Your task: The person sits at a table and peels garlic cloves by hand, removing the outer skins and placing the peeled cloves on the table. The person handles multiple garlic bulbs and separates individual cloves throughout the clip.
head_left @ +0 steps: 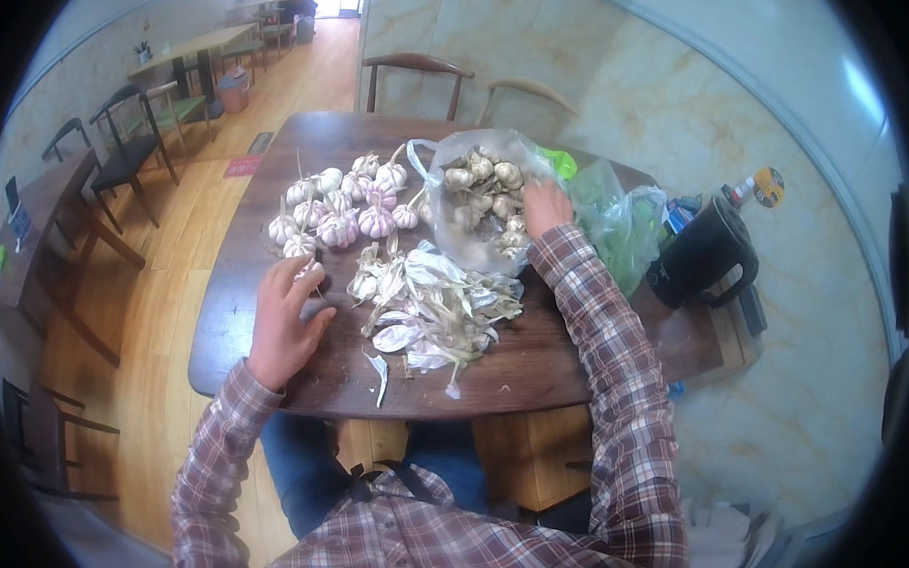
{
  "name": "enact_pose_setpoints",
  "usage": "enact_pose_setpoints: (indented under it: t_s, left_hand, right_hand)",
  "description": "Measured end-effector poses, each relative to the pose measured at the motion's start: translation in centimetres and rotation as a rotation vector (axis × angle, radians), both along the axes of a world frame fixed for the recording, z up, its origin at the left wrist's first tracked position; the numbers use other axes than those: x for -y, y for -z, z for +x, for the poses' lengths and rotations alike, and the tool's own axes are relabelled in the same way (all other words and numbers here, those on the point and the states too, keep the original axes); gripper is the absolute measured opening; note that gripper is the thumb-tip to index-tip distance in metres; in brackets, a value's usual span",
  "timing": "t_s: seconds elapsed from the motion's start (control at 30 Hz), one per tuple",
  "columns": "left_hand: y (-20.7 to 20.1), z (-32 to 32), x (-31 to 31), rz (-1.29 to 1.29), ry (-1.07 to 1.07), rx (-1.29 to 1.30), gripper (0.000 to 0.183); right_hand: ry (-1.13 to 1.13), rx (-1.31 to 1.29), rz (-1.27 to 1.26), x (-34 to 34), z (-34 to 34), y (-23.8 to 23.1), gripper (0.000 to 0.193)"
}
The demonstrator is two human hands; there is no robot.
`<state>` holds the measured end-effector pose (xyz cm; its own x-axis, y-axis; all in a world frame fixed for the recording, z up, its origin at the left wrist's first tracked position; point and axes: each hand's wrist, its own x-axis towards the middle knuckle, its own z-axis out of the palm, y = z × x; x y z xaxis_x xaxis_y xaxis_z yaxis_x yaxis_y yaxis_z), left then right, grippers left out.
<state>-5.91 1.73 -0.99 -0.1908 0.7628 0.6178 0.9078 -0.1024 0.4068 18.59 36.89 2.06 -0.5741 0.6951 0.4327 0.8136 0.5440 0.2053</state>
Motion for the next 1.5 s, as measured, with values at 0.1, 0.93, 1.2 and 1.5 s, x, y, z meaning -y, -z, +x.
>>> enact_pose_setpoints:
  t_s: [0.1,0.93,1.2,1.5]
  left_hand:
    - [-0.7,1.2,1.1,0.023,0.022,0.032,0.049]
    - [0.0,6.6,5.7,0.012,0.094,0.375,0.029]
    - [0.7,6.5,6.5,0.067,0.012,0.382,0.018]
    - [-0.2,6.9,6.1,0.016,-0.026,0.135,0.017]
  right_hand:
    - [0.018,-0.068,-0.051,-0.8,-0.6,-0.1,0.02]
    - [-0.981,-0.469,-0.645,27.5,-4.6,0.4,0.018]
    - [-0.706,-0.835,-1.235,28.6,-5.6,3.7,0.013]
    - [-0.685,-0.837,-1.273,28.6,-5.4,4.3,0.013]
